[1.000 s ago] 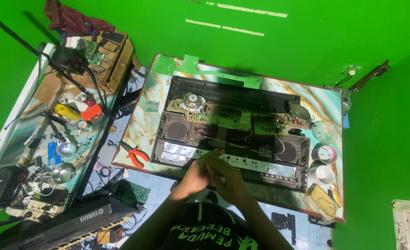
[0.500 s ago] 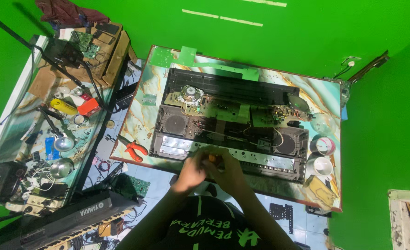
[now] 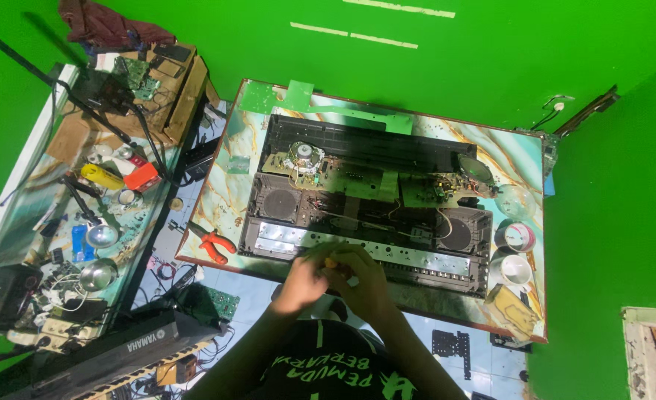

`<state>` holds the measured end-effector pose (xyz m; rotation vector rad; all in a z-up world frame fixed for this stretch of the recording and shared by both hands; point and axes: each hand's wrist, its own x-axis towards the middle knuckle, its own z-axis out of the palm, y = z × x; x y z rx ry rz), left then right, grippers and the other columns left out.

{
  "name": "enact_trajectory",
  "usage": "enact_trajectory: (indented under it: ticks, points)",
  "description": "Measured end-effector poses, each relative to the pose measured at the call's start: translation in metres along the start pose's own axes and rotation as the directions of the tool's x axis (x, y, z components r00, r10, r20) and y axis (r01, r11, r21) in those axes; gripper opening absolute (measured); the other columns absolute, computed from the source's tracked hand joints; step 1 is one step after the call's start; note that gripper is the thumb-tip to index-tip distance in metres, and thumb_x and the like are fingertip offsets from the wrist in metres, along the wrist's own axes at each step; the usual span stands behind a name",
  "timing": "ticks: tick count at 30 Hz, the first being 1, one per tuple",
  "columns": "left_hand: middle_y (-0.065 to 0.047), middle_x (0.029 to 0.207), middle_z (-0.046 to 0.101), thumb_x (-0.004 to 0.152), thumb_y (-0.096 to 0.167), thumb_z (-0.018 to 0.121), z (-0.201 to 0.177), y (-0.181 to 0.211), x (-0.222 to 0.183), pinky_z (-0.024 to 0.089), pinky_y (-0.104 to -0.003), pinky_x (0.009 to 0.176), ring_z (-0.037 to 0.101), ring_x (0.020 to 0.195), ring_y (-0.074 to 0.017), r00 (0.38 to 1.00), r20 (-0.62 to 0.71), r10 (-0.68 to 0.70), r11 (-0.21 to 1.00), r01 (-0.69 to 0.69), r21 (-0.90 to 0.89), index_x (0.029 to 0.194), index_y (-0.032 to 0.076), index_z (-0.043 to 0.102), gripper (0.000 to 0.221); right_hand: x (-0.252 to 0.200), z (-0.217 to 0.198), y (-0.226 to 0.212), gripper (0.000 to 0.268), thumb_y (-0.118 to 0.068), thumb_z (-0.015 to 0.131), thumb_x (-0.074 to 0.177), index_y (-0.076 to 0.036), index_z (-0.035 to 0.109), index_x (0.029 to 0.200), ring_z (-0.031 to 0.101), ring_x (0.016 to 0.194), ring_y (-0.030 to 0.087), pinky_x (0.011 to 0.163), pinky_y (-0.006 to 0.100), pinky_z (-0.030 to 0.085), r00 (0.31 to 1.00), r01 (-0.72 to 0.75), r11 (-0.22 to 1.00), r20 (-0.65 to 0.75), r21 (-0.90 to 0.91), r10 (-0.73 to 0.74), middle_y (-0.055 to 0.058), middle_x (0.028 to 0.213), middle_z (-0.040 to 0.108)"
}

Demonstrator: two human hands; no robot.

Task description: The person works on the internal components of an electronic device, using a screwdriver to remove and replace screws and handling small internal parts by hand on a workbench.

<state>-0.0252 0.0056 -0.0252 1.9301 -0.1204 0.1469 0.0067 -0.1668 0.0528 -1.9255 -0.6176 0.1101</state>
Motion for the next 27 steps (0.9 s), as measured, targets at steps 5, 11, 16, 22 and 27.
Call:
enact_trajectory:
  ticks: [5, 11, 16, 22, 27]
  points:
    - [-0.027, 0.105, 0.071, 0.076, 0.0, 0.058, 0.011, -0.031, 0.001, 0.059, -0.046, 0.087, 0.07, 0.097, -0.0448, 0.971, 0.086, 0.223, 0.959, -0.234, 0.157, 0.109, -0.004, 0.066, 0.035, -0.005, -0.01, 0.005, 0.037, -0.005, 0.072, 0.091, -0.004, 0.069, 0.128, 0.077, 0.098, 0.025, 0.083, 0.032, 0.062, 0.984, 0.175, 0.982, 0.055, -0.067, -0.172, 0.016, 0.117, 0.075]
    - [-0.022, 0.103, 0.074, 0.08, -0.001, 0.054, 0.01, -0.006, -0.002, 0.062, -0.039, 0.079, 0.075, 0.088, -0.036, 1.0, 0.001, 0.029, 1.0, -0.029, 0.005, 0.109, -0.002, 0.068, 0.032, 0.002, -0.003, -0.005, 0.029, -0.013, 0.078, 0.086, -0.009, 0.075, 0.115, 0.079, 0.079, 0.024, 0.069, 0.033, 0.063, 0.999, -0.033, 0.994, 0.013, -0.105, 0.034, 0.012, 0.111, 0.08]
    - [-0.02, 0.107, 0.074, 0.077, 0.0, 0.056, 0.0, 0.017, 0.0, 0.063, -0.039, 0.079, 0.077, 0.088, -0.0337, 0.984, 0.08, -0.161, 0.987, 0.161, 0.004, 0.114, 0.003, 0.069, 0.04, 0.003, -0.003, -0.013, 0.03, -0.01, 0.072, 0.092, -0.005, 0.068, 0.121, 0.078, 0.092, 0.026, 0.076, 0.035, 0.065, 1.0, -0.028, 1.0, 0.002, 0.013, 0.028, 0.018, 0.119, 0.073]
    - [-0.021, 0.113, 0.073, 0.082, 0.0, 0.054, -0.009, 0.024, 0.008, 0.061, -0.042, 0.091, 0.075, 0.099, -0.037, 0.987, 0.16, -0.014, 0.996, 0.0, 0.09, 0.13, 0.003, 0.061, 0.048, -0.003, -0.01, -0.003, 0.036, -0.002, 0.066, 0.095, -0.004, 0.066, 0.131, 0.077, 0.098, 0.027, 0.079, 0.034, 0.062, 0.997, 0.075, 0.996, 0.011, -0.041, -0.074, 0.017, 0.114, 0.075]
    - [-0.024, 0.108, 0.073, 0.076, -0.001, 0.059, -0.007, 0.031, 0.005, 0.059, -0.045, 0.086, 0.073, 0.098, -0.0405, 0.999, -0.004, 0.033, 0.999, -0.033, -0.012, 0.134, 0.001, 0.06, 0.058, 0.0, -0.005, 0.005, 0.035, -0.008, 0.076, 0.088, -0.01, 0.073, 0.122, 0.079, 0.085, 0.022, 0.07, 0.03, 0.063, 1.0, 0.011, 1.0, -0.018, -0.025, -0.012, 0.011, 0.108, 0.079]
